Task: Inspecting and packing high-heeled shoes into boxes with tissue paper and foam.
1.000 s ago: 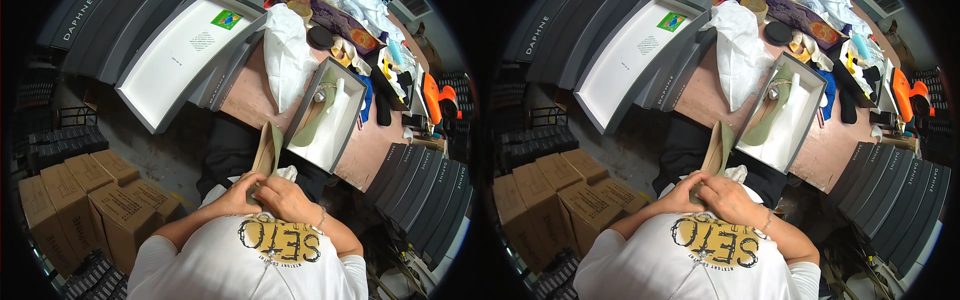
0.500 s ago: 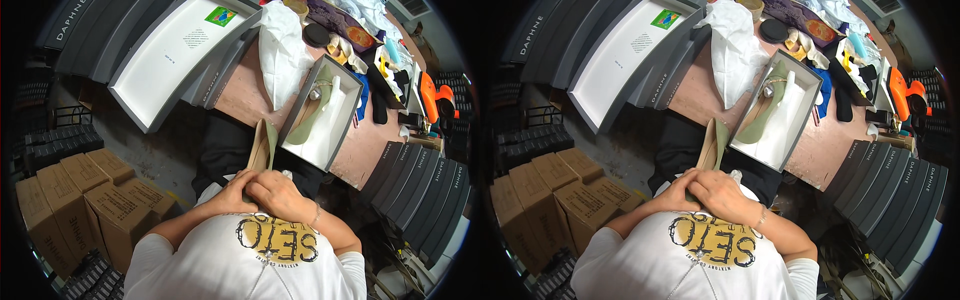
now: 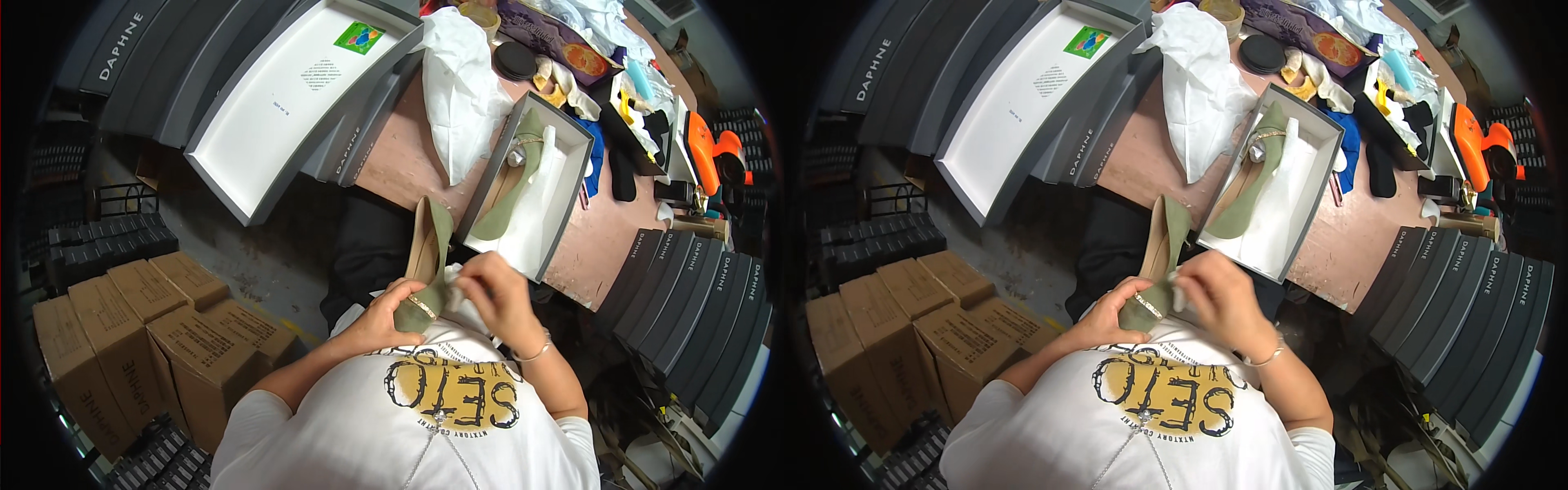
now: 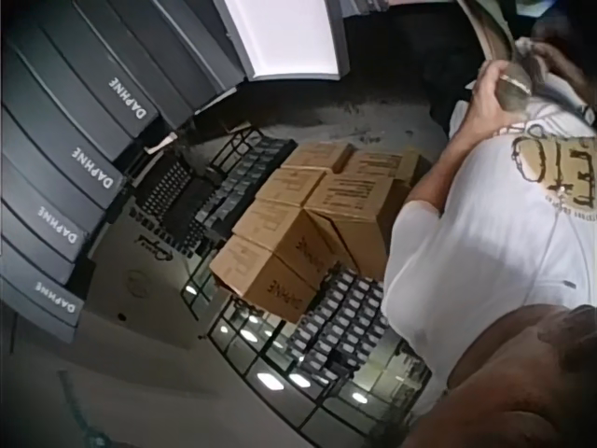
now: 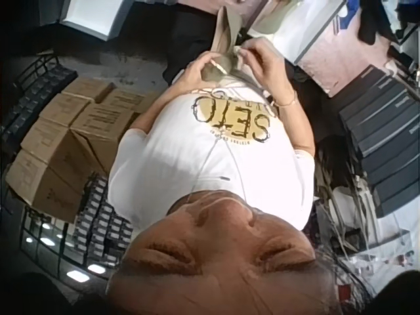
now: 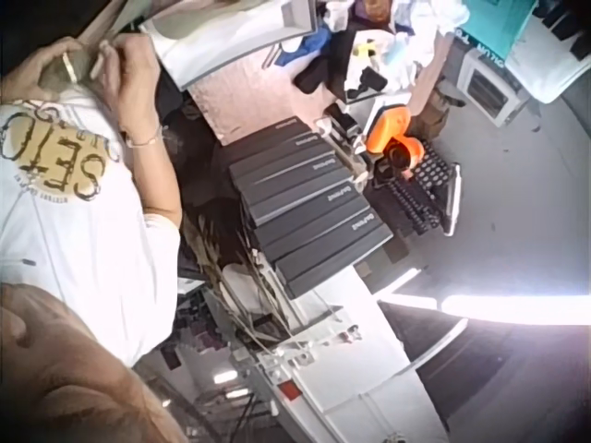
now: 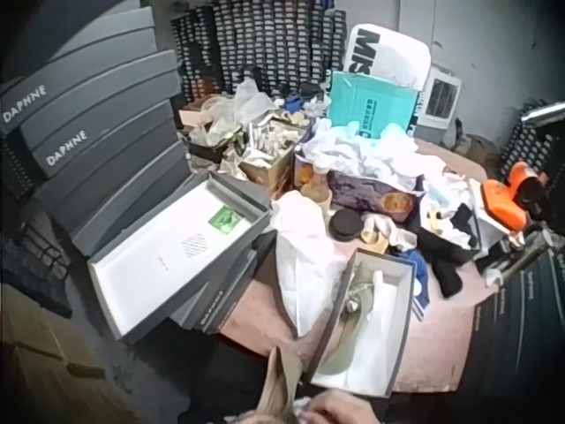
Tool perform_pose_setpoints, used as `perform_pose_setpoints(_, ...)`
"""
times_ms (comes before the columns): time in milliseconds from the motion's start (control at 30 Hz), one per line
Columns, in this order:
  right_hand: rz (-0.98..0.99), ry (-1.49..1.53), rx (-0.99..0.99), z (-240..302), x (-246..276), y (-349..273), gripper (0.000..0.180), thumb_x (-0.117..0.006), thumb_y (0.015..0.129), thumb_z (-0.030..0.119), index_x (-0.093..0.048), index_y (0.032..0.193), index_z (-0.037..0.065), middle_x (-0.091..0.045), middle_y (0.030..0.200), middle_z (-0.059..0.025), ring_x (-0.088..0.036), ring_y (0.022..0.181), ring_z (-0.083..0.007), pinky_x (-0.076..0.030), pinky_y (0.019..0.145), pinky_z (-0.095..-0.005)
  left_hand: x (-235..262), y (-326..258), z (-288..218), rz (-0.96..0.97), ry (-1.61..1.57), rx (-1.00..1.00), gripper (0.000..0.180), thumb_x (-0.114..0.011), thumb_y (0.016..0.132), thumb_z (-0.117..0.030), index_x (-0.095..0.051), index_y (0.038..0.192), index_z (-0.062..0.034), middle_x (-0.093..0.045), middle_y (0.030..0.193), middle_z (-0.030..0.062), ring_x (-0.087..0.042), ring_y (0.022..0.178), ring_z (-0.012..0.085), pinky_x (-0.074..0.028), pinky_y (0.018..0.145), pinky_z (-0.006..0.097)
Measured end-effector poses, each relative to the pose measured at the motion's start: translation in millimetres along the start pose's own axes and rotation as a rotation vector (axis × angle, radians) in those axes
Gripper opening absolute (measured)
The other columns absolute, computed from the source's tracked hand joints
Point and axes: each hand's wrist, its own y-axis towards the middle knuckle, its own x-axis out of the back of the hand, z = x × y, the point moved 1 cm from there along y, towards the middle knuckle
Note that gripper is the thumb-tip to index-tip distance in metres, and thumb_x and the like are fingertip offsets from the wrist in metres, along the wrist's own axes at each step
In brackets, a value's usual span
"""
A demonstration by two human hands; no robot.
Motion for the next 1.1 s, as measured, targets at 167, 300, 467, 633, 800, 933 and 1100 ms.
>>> perform_pose_setpoints(167,0.171,0.048,0.013,0.6,3.5,-17.0,0.009,-0.069,0.084,0.003,-0.065,0.092,0.002,-0.062,0.085,-0.0102,-0.061,0.073,-0.0228,-0.049,0.067,-0.0310,-1.3,0.0,3.3,0.009,0.016,0.004,0.080,-0.081,0.065,-0.019,-0.044,0.133,-0.0001,-0.047,0.128,0.0129,-0.048,0.121,0.0253,-0.038,0.104,0.034)
perform_pose_setpoints(300,0.204,-0.072,0.321,10.1,-25.3,-12.4,0.019,-0.074,0.077,0.006,-0.067,0.094,0.005,-0.061,0.090,-0.0081,-0.061,0.077,-0.0243,-0.049,0.067,-0.0332,-2.1,-1.0,-1.2,-0.005,-0.054,0.024,0.072,-0.078,0.068,-0.010,-0.046,0.131,0.0019,-0.050,0.128,0.0103,-0.049,0.121,0.0190,-0.038,0.103,0.031)
perform_pose_setpoints(467,0.262,-0.250,0.390,17.0,-27.1,-13.0,0.025,-0.072,0.073,0.010,-0.067,0.097,0.004,-0.060,0.092,-0.0089,-0.060,0.081,-0.0256,-0.050,0.070,-0.0360,-4.8,-4.2,5.3,-0.009,-0.249,0.090,0.073,-0.078,0.067,-0.008,-0.045,0.131,0.0016,-0.053,0.124,0.0084,-0.050,0.118,0.0144,-0.040,0.099,0.029)
perform_pose_setpoints(633,0.349,-0.203,0.321,9.2,-25.0,-25.7,0.024,-0.066,0.076,0.011,-0.066,0.099,0.001,-0.059,0.091,-0.0110,-0.060,0.084,-0.0277,-0.050,0.074,-0.0376,-3.9,-2.9,-0.5,0.000,-0.084,-0.021,0.072,-0.076,0.067,-0.007,-0.045,0.131,0.0014,-0.053,0.120,0.0070,-0.050,0.114,0.0133,-0.040,0.099,0.029)
perform_pose_setpoints(800,0.282,-0.234,0.290,8.8,-13.5,-31.3,0.026,-0.069,0.073,0.007,-0.065,0.098,0.001,-0.058,0.087,-0.0118,-0.060,0.078,-0.0288,-0.050,0.068,-0.0380,-0.6,-2.4,-4.4,-0.013,-0.181,0.044,0.070,-0.076,0.067,-0.007,-0.046,0.130,0.0018,-0.052,0.119,0.0063,-0.051,0.112,0.0137,-0.040,0.098,0.028)
perform_pose_setpoints(933,0.238,-0.220,0.376,17.8,-18.4,-19.9,0.027,-0.066,0.074,0.008,-0.065,0.100,0.001,-0.059,0.088,-0.0115,-0.060,0.080,-0.0282,-0.049,0.068,-0.0371,-2.0,-3.3,-1.6,-0.022,-0.108,0.019,0.070,-0.075,0.067,-0.007,-0.046,0.130,0.0016,-0.054,0.116,0.0050,-0.052,0.109,0.0125,-0.041,0.096,0.027)
perform_pose_setpoints(1100,0.345,-0.263,0.395,5.7,-19.6,-31.9,0.028,-0.062,0.075,0.008,-0.065,0.102,0.000,-0.058,0.088,-0.0110,-0.059,0.081,-0.0282,-0.049,0.072,-0.0366,-1.5,-5.5,-3.4,-0.019,-0.189,0.076,0.069,-0.074,0.067,-0.006,-0.046,0.130,0.0009,-0.054,0.116,0.0045,-0.053,0.110,0.0128,-0.042,0.095,0.027)
